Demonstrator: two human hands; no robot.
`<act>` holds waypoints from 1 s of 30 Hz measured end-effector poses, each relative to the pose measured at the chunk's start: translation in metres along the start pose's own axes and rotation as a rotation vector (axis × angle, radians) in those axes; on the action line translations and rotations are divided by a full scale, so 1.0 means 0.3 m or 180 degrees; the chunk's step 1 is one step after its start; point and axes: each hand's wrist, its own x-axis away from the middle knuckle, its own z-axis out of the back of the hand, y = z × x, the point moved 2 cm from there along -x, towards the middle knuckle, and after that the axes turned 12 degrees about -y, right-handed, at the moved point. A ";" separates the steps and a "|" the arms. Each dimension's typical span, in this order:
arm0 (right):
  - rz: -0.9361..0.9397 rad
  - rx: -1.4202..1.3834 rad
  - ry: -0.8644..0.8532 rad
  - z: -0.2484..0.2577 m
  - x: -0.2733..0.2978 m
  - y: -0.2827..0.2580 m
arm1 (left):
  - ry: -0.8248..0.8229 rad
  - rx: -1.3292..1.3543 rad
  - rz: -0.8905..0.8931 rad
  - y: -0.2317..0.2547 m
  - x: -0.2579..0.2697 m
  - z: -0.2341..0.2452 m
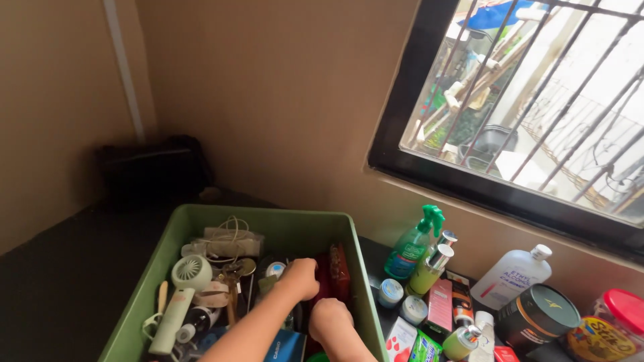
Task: Organizing various personal care items and containers in a plastic drawer and on a desk, including wiping out the drawer.
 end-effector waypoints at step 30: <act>-0.0481 0.0555 -0.0113 0.055 0.120 -0.098 | -0.0774 0.2266 -0.0179 0.193 -0.068 0.006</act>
